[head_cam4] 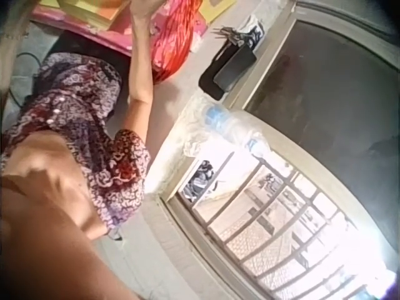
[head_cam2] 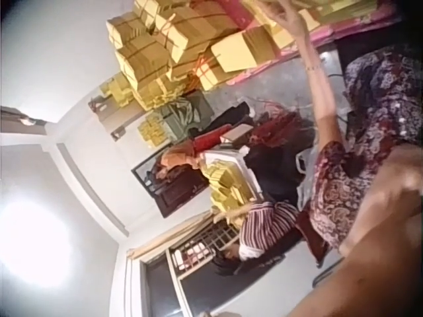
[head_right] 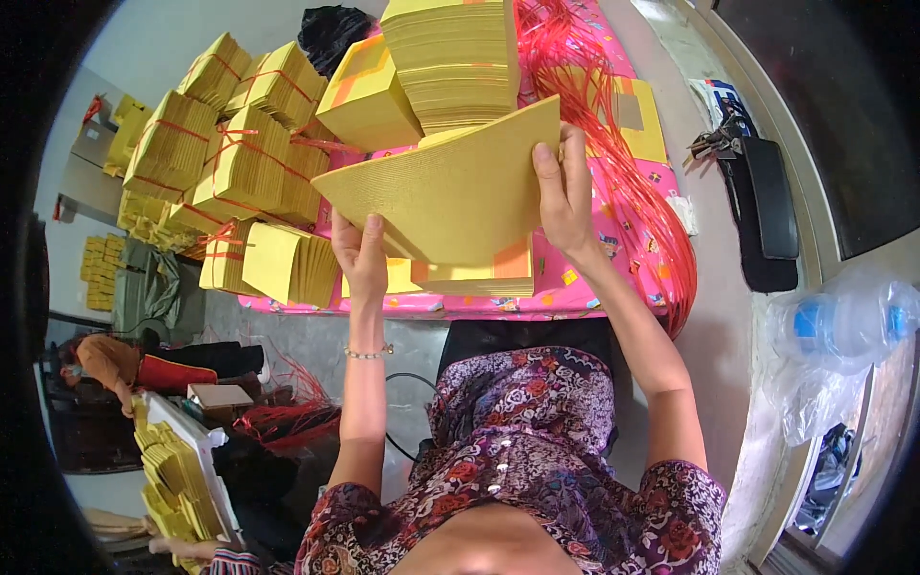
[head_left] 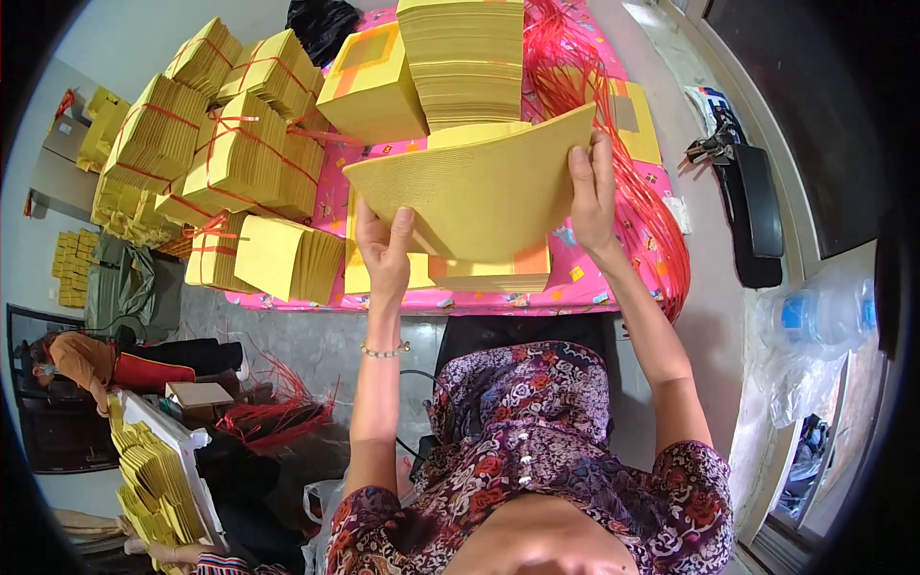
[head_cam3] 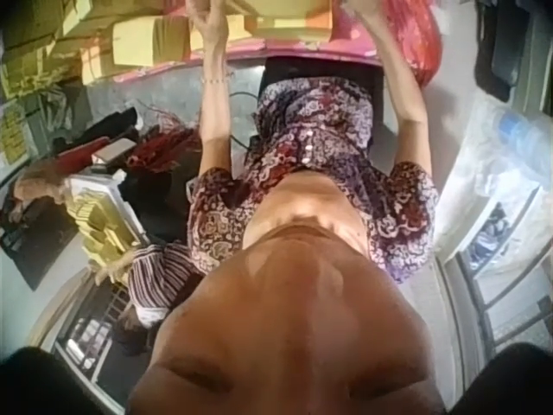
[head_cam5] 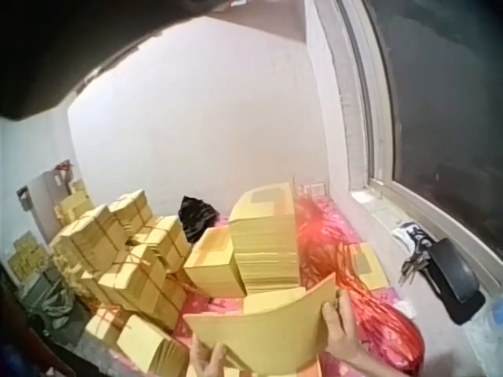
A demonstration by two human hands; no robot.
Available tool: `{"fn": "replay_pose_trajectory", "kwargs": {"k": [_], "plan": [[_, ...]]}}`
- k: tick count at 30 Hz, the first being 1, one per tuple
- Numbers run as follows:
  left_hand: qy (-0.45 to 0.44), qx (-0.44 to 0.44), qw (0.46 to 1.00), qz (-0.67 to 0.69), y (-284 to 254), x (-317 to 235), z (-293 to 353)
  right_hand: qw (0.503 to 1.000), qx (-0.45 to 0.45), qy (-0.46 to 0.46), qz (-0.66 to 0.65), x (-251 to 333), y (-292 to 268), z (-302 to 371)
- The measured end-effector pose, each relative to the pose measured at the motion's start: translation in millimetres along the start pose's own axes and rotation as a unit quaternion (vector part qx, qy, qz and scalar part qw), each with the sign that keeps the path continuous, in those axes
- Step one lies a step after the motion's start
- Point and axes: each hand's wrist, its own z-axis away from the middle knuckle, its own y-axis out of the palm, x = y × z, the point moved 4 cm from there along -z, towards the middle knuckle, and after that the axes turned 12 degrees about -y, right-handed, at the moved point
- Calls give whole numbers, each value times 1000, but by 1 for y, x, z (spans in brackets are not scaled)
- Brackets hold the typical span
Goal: Counting and stacking bundles of yellow joss paper in a workshop environment.
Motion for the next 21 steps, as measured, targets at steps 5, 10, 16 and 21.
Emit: {"fn": "replay_pose_trajectory", "kwargs": {"k": [5, 10, 16, 21], "plan": [[-103, 128, 980, 115, 28, 3, 3, 988, 77, 98, -91, -3, 26, 7], [-169, 193, 952, 168, 58, 9, 9, 975, 181, 70, -112, 0, 46, 22], [-181, 209, 947, 164, 64, 7, 8, 972, 206, 48, -97, 7, 33, 24], [-126, 136, 975, 123, 55, 3, 0, 946, 79, 207, -238, 12, 13, 19]]}}
